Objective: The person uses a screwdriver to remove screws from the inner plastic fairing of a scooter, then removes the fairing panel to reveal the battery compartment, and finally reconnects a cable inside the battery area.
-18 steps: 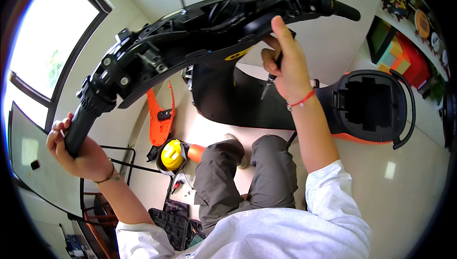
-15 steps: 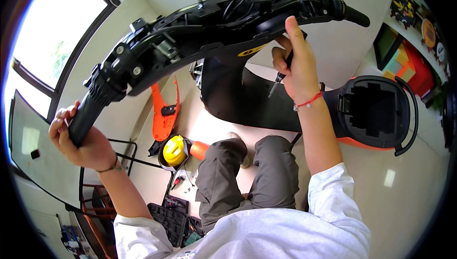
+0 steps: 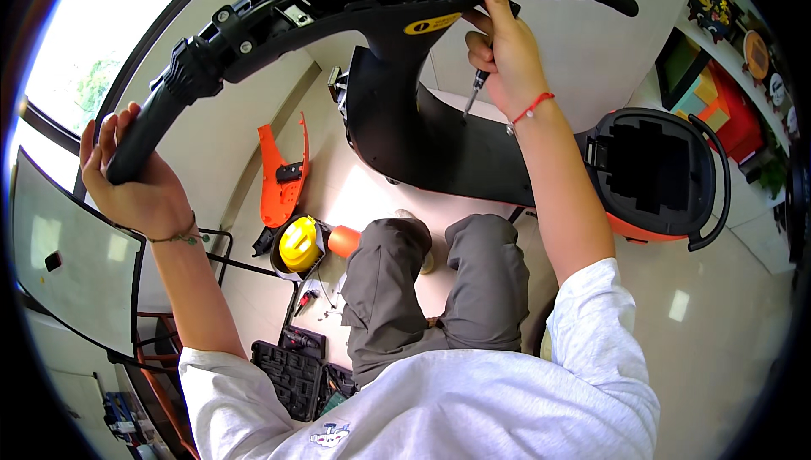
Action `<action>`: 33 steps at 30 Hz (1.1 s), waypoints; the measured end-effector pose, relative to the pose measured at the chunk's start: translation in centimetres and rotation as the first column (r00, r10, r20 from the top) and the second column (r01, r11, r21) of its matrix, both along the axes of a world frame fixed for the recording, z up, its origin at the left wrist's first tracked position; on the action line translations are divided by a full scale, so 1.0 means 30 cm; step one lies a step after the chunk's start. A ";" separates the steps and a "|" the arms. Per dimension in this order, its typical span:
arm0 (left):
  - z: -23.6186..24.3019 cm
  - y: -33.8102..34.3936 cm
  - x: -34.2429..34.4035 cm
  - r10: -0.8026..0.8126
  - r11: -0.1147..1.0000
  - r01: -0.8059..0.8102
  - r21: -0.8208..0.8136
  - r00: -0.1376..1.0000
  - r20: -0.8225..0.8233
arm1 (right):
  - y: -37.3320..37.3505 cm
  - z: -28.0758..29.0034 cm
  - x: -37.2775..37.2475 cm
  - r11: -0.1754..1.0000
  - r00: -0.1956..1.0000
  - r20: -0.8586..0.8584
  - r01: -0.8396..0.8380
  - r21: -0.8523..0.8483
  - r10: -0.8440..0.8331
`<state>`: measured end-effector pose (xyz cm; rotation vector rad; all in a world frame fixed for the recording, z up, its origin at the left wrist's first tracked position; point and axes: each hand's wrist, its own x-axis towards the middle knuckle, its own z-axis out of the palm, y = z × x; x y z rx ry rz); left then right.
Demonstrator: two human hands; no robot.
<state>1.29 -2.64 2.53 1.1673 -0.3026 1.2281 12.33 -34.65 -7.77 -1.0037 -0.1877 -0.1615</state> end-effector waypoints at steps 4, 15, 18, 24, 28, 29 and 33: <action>0.019 0.015 0.001 -0.034 0.998 0.031 -0.064 0.998 -0.053 | 0.021 0.009 0.031 0.998 0.998 -0.038 -0.056 -0.019 0.055; -0.014 0.112 -0.069 0.100 0.995 -0.098 0.030 0.993 -0.057 | 0.036 0.059 0.067 0.967 0.968 0.028 -0.246 -0.063 0.248; -0.044 0.088 -0.048 0.065 0.997 -0.064 0.036 0.997 -0.038 | 0.015 0.028 0.089 0.957 0.958 0.015 -0.284 -0.057 0.285; -0.231 -0.045 -0.097 0.065 0.996 -0.055 0.073 0.988 -0.143 | -0.026 -0.127 0.010 0.986 0.993 0.000 -0.117 0.115 0.118; -0.403 -0.051 -0.130 0.059 0.975 0.053 0.216 0.873 -0.484 | -0.050 -0.410 -0.071 0.905 0.975 -0.108 -0.135 0.403 0.193; -0.447 -0.068 -0.112 0.083 0.969 0.073 0.237 0.805 -0.588 | -0.063 -0.494 -0.088 0.873 0.950 -0.188 -0.135 0.469 0.248; -0.548 -0.128 -0.033 0.017 0.910 0.275 0.309 0.721 -0.693 | -0.006 -0.916 -0.171 0.764 0.790 -0.511 0.085 0.639 0.339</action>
